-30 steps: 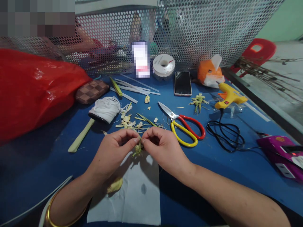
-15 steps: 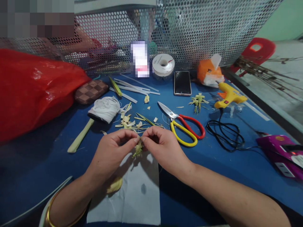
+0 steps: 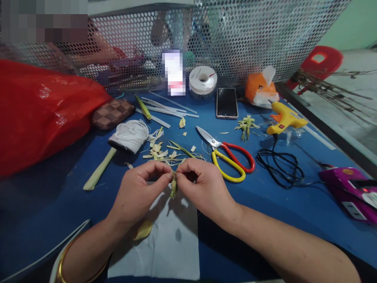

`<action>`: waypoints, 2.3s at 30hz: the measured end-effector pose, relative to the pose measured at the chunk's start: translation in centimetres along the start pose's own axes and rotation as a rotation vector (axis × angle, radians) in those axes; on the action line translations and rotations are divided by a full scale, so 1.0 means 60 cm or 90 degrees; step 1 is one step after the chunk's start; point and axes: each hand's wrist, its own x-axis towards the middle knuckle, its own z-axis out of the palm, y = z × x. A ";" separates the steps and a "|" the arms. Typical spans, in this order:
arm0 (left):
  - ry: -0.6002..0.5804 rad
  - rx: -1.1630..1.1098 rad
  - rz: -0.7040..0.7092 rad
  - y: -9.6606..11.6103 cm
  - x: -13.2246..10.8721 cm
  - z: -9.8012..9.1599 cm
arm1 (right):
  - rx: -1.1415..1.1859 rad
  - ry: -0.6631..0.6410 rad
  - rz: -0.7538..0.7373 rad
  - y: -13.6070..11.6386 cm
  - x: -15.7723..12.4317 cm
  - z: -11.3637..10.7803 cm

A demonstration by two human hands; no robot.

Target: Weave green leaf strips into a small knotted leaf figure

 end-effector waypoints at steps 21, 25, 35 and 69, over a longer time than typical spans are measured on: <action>-0.047 -0.277 -0.206 -0.006 0.006 0.003 | -0.120 0.028 -0.217 0.002 -0.003 -0.005; 0.004 -0.227 -0.171 -0.001 0.006 0.001 | -0.071 0.048 -0.183 0.005 0.002 -0.002; 0.022 -0.089 -0.062 -0.004 0.003 0.000 | -0.012 0.052 -0.116 0.009 0.000 -0.001; 0.006 -0.098 -0.092 -0.003 0.004 0.003 | -0.174 -0.031 -0.243 0.011 -0.003 -0.007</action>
